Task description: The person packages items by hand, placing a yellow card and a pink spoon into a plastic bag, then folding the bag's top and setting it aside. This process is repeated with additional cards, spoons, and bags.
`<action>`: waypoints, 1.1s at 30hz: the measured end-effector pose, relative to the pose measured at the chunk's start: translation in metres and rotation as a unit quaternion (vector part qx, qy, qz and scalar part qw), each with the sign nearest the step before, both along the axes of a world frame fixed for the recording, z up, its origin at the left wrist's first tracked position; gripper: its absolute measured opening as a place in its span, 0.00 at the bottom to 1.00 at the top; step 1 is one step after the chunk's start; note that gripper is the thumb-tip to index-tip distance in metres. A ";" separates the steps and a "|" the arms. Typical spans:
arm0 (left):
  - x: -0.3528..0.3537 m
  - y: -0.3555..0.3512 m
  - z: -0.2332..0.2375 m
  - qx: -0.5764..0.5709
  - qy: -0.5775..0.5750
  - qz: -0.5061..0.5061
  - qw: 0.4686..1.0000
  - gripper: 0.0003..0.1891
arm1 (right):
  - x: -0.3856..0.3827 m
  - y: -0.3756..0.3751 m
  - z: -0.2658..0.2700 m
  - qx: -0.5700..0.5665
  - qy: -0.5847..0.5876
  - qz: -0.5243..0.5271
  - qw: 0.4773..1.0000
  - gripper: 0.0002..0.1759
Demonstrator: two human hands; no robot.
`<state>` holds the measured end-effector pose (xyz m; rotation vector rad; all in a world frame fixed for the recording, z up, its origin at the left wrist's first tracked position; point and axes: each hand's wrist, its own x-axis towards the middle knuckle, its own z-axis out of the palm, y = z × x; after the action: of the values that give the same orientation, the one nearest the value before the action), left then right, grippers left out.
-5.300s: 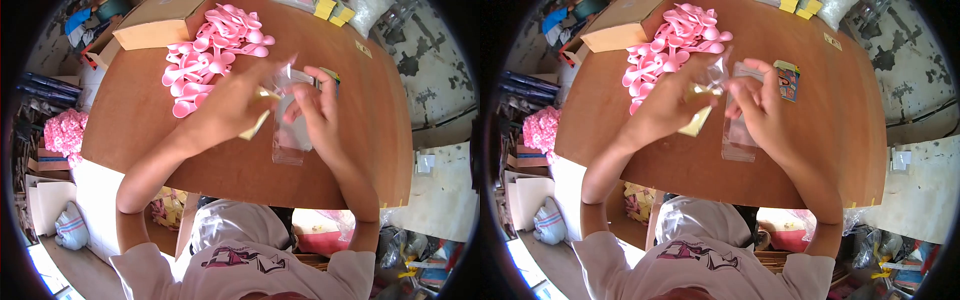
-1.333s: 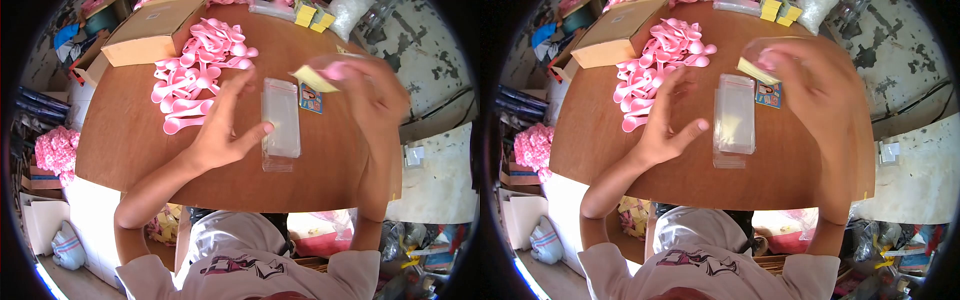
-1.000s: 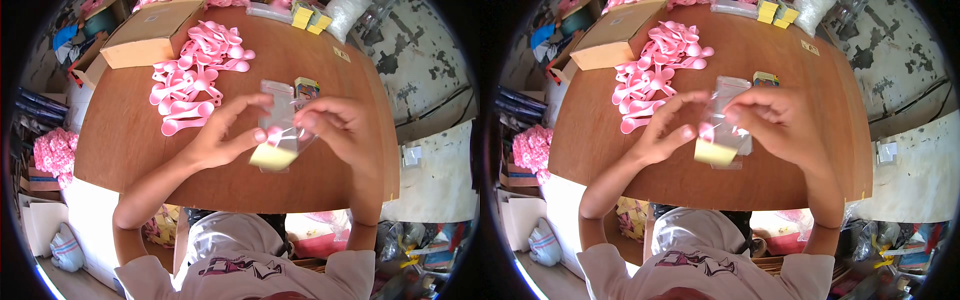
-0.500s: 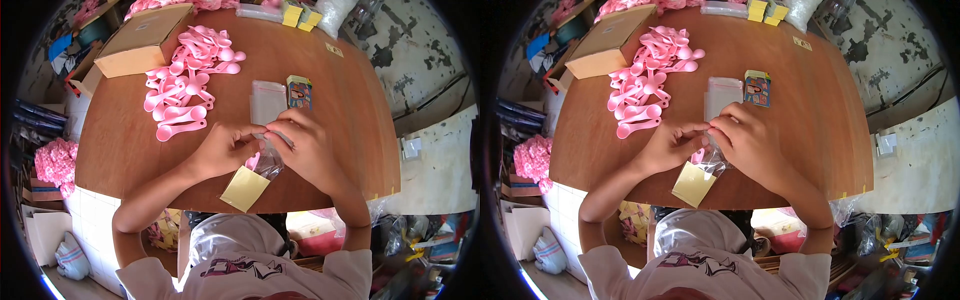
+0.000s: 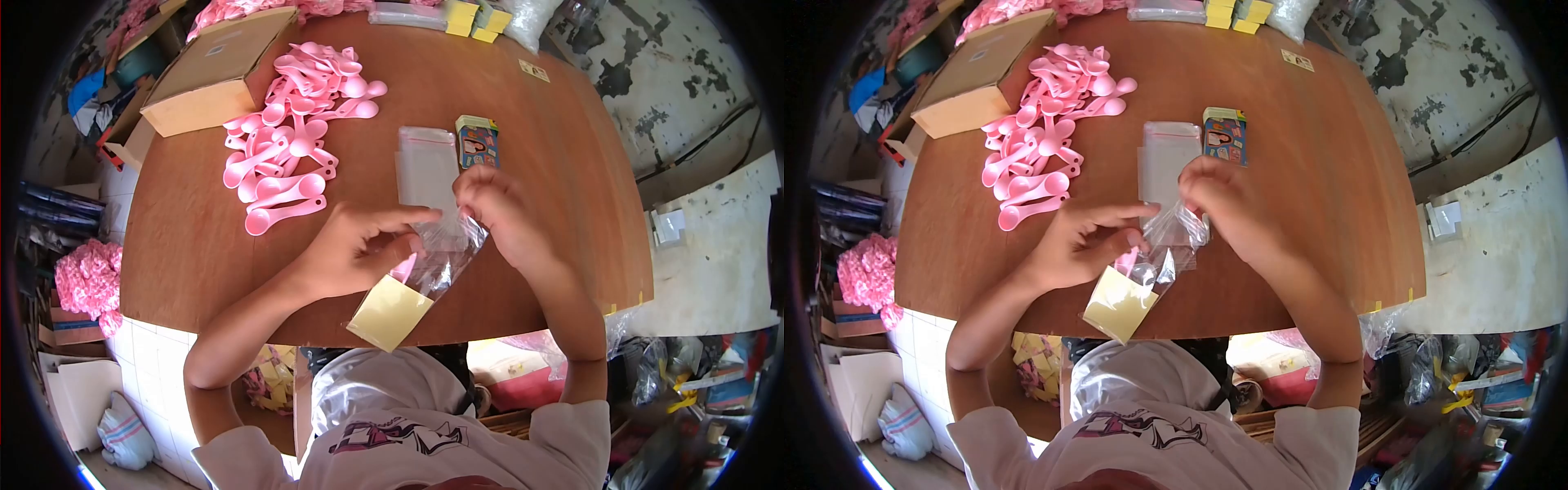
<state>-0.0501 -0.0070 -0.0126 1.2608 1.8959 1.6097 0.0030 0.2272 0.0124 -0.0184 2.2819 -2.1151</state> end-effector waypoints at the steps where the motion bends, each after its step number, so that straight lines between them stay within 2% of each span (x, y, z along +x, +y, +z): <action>1: 0.000 -0.001 0.001 0.001 -0.001 -0.004 1.000 0.19 | 0.000 0.009 -0.003 -0.150 -0.025 0.011 0.988 0.06; 2: 0.000 -0.001 0.003 0.023 -0.034 0.014 0.999 0.19 | 0.003 0.017 -0.001 -0.206 -0.076 -0.037 0.975 0.08; 3: -0.001 -0.001 0.004 0.045 -0.068 0.031 0.996 0.18 | 0.000 0.040 -0.009 -0.266 -0.071 -0.016 0.961 0.06; 5: -0.006 0.002 -0.005 0.093 -0.066 0.038 0.993 0.18 | -0.008 0.101 -0.026 -0.270 -0.052 -0.061 0.960 0.09; 7: -0.007 0.001 -0.004 0.084 -0.103 0.049 0.990 0.17 | -0.015 0.178 -0.048 -0.186 -0.001 -0.254 0.949 0.11; 8: -0.006 0.001 -0.002 0.077 -0.096 0.055 0.991 0.17 | -0.021 0.220 -0.059 0.074 0.086 -0.386 0.915 0.11; 9: -0.005 0.002 -0.001 0.080 -0.096 0.055 0.991 0.17 | -0.023 0.250 -0.063 0.326 0.168 -0.481 0.796 0.12; 10: -0.004 0.003 -0.001 0.072 -0.092 0.057 0.991 0.17 | -0.017 0.262 -0.058 0.328 0.169 -0.481 0.796 0.12; 11: -0.003 0.004 0.000 0.063 -0.088 0.058 0.992 0.18 | -0.010 0.267 -0.052 0.498 0.172 -0.456 0.717 0.11; 12: -0.002 0.004 -0.001 0.064 -0.088 0.057 0.992 0.18 | -0.006 0.270 -0.049 0.650 0.168 -0.415 0.613 0.11; 13: -0.002 0.004 -0.002 0.060 -0.077 0.059 0.993 0.18 | -0.001 0.272 -0.049 0.651 0.169 -0.417 0.612 0.11; 15: -0.002 0.005 -0.001 0.059 -0.064 0.060 0.994 0.18 | 0.006 0.270 -0.047 0.662 0.148 -0.238 0.695 0.10; 16: -0.001 0.004 0.002 0.054 -0.075 0.063 0.994 0.18 | 0.006 0.271 -0.042 0.663 0.149 -0.238 0.694 0.10; 18: -0.001 0.004 0.001 0.050 -0.088 0.067 0.993 0.17 | 0.007 0.271 -0.031 0.703 0.000 -0.313 0.638 0.10; 19: -0.002 0.005 0.000 0.058 -0.072 0.065 0.994 0.18 | 0.008 0.269 -0.029 0.704 -0.001 -0.311 0.638 0.10; 21: -0.004 0.004 -0.003 0.065 -0.055 0.066 0.994 0.18 | 0.006 0.232 -0.013 0.518 0.218 -0.438 0.702 0.12; 23: -0.004 0.004 -0.008 0.092 -0.039 0.072 0.992 0.19 | 0.017 0.159 0.013 0.504 0.176 -0.344 0.773 0.12; 25: -0.004 0.006 -0.006 0.095 -0.020 0.081 0.992 0.20 | 0.019 0.115 0.009 0.368 0.192 -0.149 0.898 0.12; 26: -0.003 0.007 -0.005 0.101 -0.001 0.087 0.991 0.20 | 0.027 0.081 0.012 0.263 0.111 -0.097 0.954 0.11; 27: -0.002 0.007 -0.006 0.097 0.000 0.088 0.991 0.20 | 0.033 0.049 0.012 0.152 0.028 -0.042 0.987 0.12; 29: -0.001 0.008 -0.008 0.115 -0.025 0.099 0.988 0.20 | 0.033 0.015 0.003 0.077 0.019 0.055 0.995 0.13; 30: 0.000 0.007 -0.005 0.108 -0.010 0.106 0.988 0.20 | 0.032 0.000 0.002 0.075 0.021 0.057 0.995 0.13; 31: 0.001 0.008 -0.004 0.106 -0.008 0.108 0.988 0.20 | 0.030 -0.013 0.001 0.022 0.015 0.038 0.999 0.13; 32: 0.002 0.009 -0.004 0.122 -0.033 0.116 0.985 0.20 | 0.029 -0.019 0.002 -0.030 0.010 0.019 0.999 0.13; 33: 0.002 0.009 -0.004 0.139 -0.058 0.125 0.981 0.19 | 0.025 -0.018 0.000 -0.031 0.012 0.022 0.999 0.13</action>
<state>-0.0484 0.0023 -0.0162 1.0318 1.8640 2.0911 0.0284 0.2088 0.0122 -0.0966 2.2064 -2.1750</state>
